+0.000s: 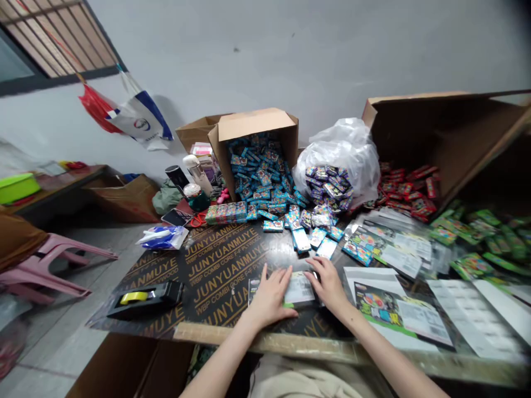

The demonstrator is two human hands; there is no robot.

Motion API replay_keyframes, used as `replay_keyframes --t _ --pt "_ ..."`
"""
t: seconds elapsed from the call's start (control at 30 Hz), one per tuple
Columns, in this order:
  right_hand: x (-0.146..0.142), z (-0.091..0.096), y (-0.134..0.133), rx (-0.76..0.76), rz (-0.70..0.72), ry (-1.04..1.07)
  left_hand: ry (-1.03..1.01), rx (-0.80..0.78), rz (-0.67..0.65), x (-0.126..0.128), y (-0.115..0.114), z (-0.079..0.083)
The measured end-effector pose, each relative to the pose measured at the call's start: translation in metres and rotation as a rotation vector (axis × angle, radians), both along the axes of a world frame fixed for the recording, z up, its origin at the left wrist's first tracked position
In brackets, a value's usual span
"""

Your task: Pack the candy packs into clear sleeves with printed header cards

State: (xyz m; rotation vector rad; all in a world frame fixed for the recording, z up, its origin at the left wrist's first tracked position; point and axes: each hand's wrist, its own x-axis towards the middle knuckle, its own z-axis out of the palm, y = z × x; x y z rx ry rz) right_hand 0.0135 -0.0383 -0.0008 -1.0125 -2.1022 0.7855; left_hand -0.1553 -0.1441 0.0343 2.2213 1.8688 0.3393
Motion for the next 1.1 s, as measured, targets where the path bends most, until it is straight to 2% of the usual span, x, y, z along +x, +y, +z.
replay_keyframes --t 0.07,0.13,0.2,0.27,0.33,0.4,0.43,0.53,0.63,0.77,1.0,1.1 --pt "0.000 -0.009 -0.003 0.064 -0.035 -0.019 0.010 -0.008 -0.022 0.002 0.000 -0.005" --pt "0.000 -0.016 -0.005 0.032 -0.035 -0.034 0.009 -0.017 -0.044 -0.002 -0.002 -0.007" --pt "-0.001 -0.020 -0.006 -0.029 -0.039 -0.046 -0.031 -0.048 -0.084 -0.015 0.002 -0.004" --pt "-0.002 -0.022 -0.005 -0.069 -0.065 -0.038 -0.110 -0.083 -0.099 -0.036 0.018 0.003" --pt "-0.002 -0.022 -0.005 -0.075 -0.079 -0.030 -0.175 -0.064 0.034 -0.065 0.047 0.011" --pt "-0.003 -0.021 -0.005 -0.059 -0.073 -0.037 -0.158 0.030 0.356 -0.094 0.083 0.015" --pt "-0.003 -0.021 -0.005 -0.048 -0.069 -0.043 -0.139 0.053 0.432 -0.106 0.101 0.016" --pt "-0.004 -0.022 -0.006 -0.025 -0.072 -0.058 -0.079 0.089 0.538 -0.126 0.142 0.010" --pt "-0.005 -0.024 -0.006 -0.028 -0.080 -0.073 -0.012 0.102 0.594 -0.123 0.160 0.000" --pt "-0.005 -0.024 -0.006 -0.057 -0.086 -0.080 0.089 0.116 0.582 -0.118 0.165 -0.001" --pt "-0.006 -0.019 -0.003 -0.062 -0.077 -0.087 0.226 0.066 0.481 -0.146 0.186 0.025" --pt "-0.006 -0.021 -0.003 -0.063 -0.073 -0.075 0.235 0.043 0.482 -0.148 0.193 0.036"
